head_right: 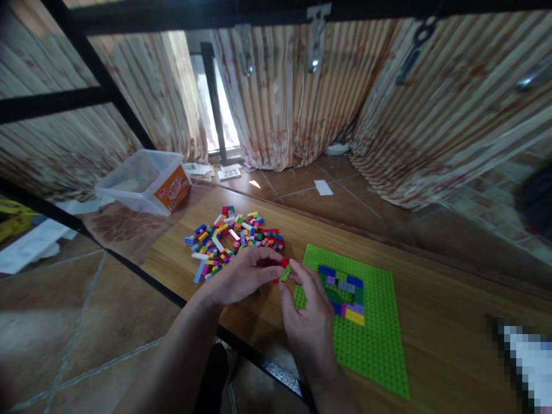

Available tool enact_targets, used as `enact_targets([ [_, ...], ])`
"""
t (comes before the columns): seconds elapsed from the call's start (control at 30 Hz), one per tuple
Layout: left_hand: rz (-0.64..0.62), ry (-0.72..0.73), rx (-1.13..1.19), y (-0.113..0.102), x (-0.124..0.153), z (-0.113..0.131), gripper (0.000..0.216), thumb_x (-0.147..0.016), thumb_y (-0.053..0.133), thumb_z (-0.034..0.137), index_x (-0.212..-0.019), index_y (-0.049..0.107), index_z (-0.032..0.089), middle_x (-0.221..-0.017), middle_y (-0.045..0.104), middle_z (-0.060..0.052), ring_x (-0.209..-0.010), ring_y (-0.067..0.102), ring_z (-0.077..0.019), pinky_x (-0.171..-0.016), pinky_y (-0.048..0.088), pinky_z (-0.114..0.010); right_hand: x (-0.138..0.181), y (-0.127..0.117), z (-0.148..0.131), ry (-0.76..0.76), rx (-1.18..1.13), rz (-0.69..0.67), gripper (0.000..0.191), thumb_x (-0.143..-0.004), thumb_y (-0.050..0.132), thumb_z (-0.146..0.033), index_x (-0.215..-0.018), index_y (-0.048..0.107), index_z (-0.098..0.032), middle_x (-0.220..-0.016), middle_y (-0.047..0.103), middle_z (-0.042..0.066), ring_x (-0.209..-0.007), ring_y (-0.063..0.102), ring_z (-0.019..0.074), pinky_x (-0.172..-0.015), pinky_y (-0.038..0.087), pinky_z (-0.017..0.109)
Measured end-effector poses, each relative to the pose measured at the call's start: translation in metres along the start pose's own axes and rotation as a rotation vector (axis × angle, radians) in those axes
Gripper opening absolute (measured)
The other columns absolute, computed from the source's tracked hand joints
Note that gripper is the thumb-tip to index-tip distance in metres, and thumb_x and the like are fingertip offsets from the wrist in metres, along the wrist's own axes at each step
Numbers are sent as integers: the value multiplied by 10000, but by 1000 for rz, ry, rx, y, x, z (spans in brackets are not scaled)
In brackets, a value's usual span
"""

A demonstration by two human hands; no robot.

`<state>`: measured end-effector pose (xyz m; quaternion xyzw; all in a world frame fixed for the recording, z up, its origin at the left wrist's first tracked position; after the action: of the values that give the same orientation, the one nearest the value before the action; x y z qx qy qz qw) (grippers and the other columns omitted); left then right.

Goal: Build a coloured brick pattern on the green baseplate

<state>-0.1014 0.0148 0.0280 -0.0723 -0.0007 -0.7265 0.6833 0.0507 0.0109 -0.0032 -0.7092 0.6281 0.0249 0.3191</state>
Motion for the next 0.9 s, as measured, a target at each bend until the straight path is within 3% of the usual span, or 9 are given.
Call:
enact_targets([
  [0.13,-1,-10,-47,4,0,-1,125,-784,619,233,-770,707,146,-637,596,2,-570,484,-109,-523,354,-218,1,2,4,208,-253,52,389,-818,659,-312,-1196,600,-239,-1165,659,84,-973,658,193,-875,545,397],
  [0.37,-81,13,68,14,-2,3,43,-732,661,156,-719,702,150,-685,642,-11,-641,557,-116,-604,415,-209,-7,2,14,566,-574,60,268,-712,735,-424,-833,705,-187,-748,709,29,-645,625,143,-611,534,294],
  [0.5,-101,-11,153,22,-4,4,37,-721,667,144,-740,698,148,-714,677,-33,-680,606,-136,-662,454,-230,-7,-1,18,619,-639,56,270,-675,763,-423,-790,718,-182,-662,685,10,-581,583,120,-564,491,260],
  [0.7,-111,5,117,26,-4,6,50,-728,659,144,-723,708,140,-678,649,-16,-641,553,-117,-615,415,-213,-8,-10,17,644,-701,51,258,-634,793,-408,-754,737,-186,-615,667,7,-551,555,114,-538,462,258],
  [0.9,-60,-30,195,29,-7,2,81,-718,668,155,-783,713,136,-713,654,-13,-649,544,-107,-618,411,-208,-11,-25,26,659,-666,69,290,-644,792,-415,-833,756,-198,-672,699,21,-612,614,135,-607,512,299],
])
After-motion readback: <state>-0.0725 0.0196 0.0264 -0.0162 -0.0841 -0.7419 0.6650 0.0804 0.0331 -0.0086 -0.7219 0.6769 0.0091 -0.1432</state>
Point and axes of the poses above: each hand's wrist, its own x-axis away from the middle knuckle, its own y-axis out of the palm, z = x × y, the point moved 3 cm from there along -x, towards the middle knuckle
